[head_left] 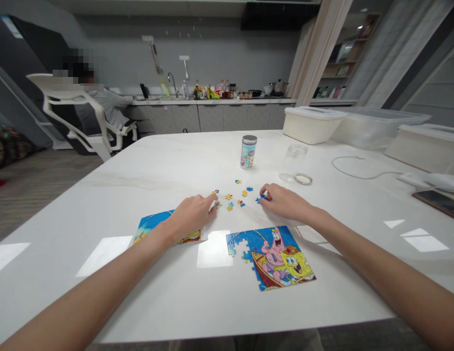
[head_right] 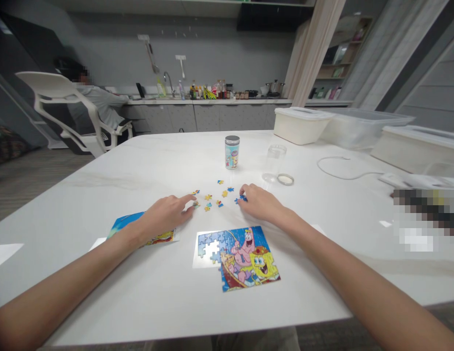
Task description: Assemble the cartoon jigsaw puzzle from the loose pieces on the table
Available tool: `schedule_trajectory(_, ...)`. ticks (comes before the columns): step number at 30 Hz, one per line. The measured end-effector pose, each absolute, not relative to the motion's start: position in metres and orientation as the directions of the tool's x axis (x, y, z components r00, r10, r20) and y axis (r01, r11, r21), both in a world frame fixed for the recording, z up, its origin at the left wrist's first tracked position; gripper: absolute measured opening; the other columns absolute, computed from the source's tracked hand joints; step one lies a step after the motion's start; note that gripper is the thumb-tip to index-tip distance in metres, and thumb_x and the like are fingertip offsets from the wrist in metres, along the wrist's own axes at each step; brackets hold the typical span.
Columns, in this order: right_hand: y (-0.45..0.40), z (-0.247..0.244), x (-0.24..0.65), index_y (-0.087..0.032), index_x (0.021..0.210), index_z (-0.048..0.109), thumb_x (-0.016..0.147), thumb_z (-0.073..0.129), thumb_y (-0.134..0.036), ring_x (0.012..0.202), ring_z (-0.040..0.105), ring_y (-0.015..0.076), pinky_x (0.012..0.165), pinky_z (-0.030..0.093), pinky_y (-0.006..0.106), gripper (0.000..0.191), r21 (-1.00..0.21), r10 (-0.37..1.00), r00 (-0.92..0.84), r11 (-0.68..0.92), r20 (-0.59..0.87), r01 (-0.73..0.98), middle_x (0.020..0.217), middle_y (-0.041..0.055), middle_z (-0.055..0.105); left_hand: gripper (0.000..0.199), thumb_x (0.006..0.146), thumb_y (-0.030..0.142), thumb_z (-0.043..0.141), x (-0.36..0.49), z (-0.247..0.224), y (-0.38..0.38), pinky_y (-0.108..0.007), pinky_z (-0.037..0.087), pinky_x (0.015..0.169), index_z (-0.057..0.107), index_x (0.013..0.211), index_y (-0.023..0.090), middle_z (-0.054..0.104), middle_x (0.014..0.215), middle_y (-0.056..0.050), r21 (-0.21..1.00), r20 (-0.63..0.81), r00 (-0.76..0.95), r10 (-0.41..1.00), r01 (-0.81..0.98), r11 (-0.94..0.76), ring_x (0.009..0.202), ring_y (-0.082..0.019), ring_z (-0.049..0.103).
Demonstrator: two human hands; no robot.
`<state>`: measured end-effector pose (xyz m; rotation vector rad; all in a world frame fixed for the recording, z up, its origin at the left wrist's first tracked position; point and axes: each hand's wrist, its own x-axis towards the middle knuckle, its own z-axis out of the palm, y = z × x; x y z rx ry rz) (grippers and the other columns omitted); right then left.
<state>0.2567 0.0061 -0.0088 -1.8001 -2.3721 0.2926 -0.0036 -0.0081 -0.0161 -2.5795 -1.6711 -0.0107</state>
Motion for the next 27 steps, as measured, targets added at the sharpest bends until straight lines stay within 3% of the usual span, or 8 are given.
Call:
schedule_trajectory(9,0.004,-0.007,0.256,-0.018,0.107,0.055,0.085,0.044,-0.034,0.086,0.060,0.0239,0.074,0.044,0.035,0.029,-0.224,0.963,-0.269,0.261,-0.006,0.939,0.102,0.0113,0.062,0.034,0.087,0.032,0.038,-0.003,-0.005,-0.012,-0.028,0.037,0.057,0.062,0.108,0.021,0.063,0.062,-0.003,0.116,0.026,0.428,0.904,0.897,-0.428,0.061,-0.019,0.058)
schedule_trajectory(23,0.003,-0.004,0.255,-0.018,0.109,0.055,0.086,0.045,-0.036,0.085,0.061,0.0236,0.071,0.043,0.033,0.031,-0.200,0.967,-0.252,0.241,-0.031,0.950,0.103,0.0108,0.063,0.029,0.085,0.032,0.041,-0.004,-0.007,-0.012,-0.027,0.033,0.056,0.057,0.107,0.020,0.056,0.056,0.001,0.173,0.047,0.404,0.914,0.898,-0.406,0.059,-0.018,0.054)
schedule_trajectory(27,0.002,-0.004,0.255,-0.018,0.109,0.055,0.086,0.045,-0.036,0.085,0.061,0.0235,0.071,0.043,0.032,0.031,-0.196,0.967,-0.254,0.244,-0.023,0.950,0.102,0.0106,0.063,0.027,0.085,0.042,0.043,-0.004,-0.003,-0.013,-0.027,0.032,0.053,0.060,0.090,0.021,0.056,0.056,0.000,0.217,0.020,0.388,0.922,0.898,-0.383,0.056,-0.017,0.053)
